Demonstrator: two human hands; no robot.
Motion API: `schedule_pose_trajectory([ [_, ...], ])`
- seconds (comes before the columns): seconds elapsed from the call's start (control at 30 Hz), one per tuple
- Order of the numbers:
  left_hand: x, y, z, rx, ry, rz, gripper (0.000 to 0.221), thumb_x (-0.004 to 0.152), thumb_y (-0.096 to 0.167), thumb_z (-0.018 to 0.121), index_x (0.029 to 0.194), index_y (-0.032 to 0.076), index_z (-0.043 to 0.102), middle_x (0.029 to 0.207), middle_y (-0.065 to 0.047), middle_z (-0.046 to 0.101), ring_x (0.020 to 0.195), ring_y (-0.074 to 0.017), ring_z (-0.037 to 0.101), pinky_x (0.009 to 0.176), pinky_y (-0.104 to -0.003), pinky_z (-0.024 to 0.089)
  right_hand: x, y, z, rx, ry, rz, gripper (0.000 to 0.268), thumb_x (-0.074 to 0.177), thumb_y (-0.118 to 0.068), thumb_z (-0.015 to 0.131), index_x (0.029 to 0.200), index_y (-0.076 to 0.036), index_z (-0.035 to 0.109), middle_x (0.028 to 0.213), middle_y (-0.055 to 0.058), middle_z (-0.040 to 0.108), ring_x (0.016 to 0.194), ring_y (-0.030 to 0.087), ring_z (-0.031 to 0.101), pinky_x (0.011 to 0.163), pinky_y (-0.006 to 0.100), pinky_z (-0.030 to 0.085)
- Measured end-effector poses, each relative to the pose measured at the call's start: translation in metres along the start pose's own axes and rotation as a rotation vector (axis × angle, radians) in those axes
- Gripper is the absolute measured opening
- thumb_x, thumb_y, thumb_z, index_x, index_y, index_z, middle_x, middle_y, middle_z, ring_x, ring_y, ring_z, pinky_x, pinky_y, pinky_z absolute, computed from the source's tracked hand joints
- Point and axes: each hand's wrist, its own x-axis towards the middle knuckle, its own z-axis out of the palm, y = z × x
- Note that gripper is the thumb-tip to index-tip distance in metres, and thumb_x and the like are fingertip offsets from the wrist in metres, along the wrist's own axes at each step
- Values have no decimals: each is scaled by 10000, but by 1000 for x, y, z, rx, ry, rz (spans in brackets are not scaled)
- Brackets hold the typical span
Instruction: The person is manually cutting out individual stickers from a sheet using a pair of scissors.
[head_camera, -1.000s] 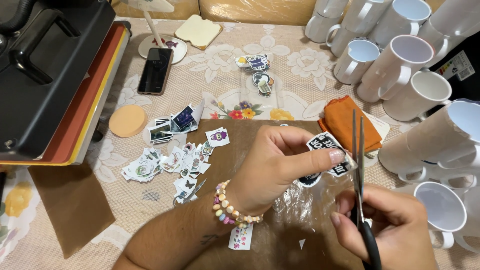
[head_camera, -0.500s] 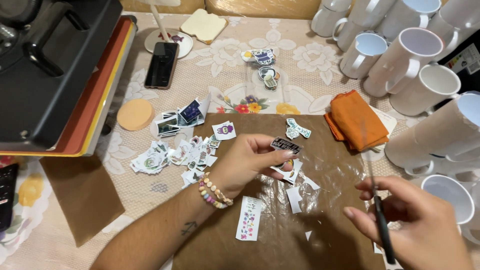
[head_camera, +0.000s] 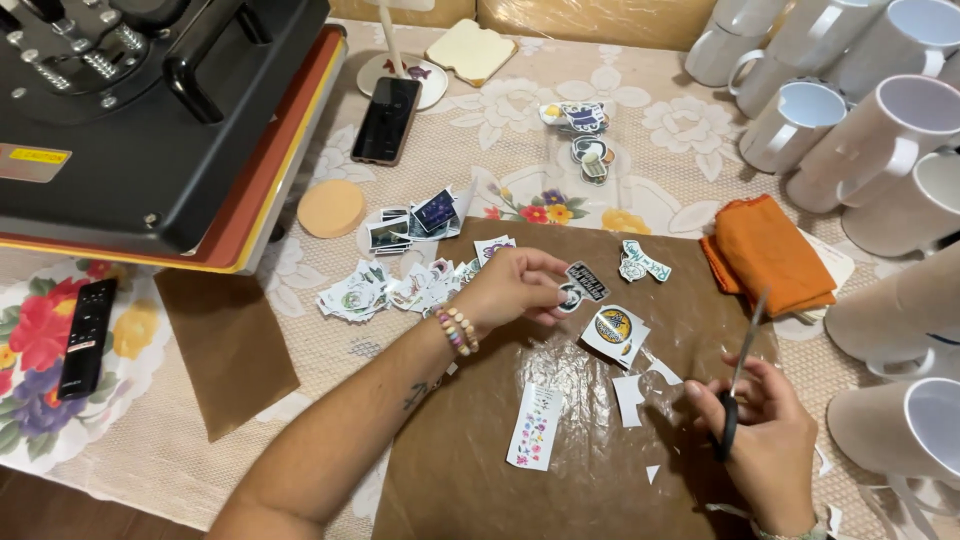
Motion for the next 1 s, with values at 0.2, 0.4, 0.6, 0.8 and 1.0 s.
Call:
schedule_pose_trajectory([
  [0.2,51,4,27,222,84,38,173,895,-86,697,1066,-62,706,864,-178,745,628,-162,695,528,-208,600,2,11,-9,-321,29,-77,567,663,-188,904,1182,-38,731,900,105,780,828,128,710,922,256,556],
  [0.4,97,-31,35,1063,395,517,439,790,476,804,962,78,739,894,-95,751,879,-258,687,753,-399,536,3,11,-17,-419,50,-133,476,681,-315,889,1096,-118,764,878,-1,789,735,103,716,821,245,555],
  [0.6,-23,-62,70,1009,-45,1011,300,999,296,599,880,25,651,819,-113,663,745,-307,624,676,-439,493,-2,-2,-16,-306,36,-53,413,689,-247,885,1060,-97,783,841,18,807,765,73,716,835,219,556],
  [0.8,-61,-96,99,1498,-279,677,648,1006,542,393,1286,-3,605,1412,-235,550,1372,-380,446,1205,-544,219,6,18,-16,-56,-54,71,305,742,-114,833,1018,-24,736,1037,63,795,851,123,689,773,273,570],
  [1.0,-48,-90,120,1029,-620,878,506,1002,378,430,1313,-2,554,1259,-192,661,1218,-362,590,1109,-503,408,9,3,-24,67,-369,-167,176,846,-261,664,841,-89,627,1393,121,669,1220,305,708,956,450,606],
])
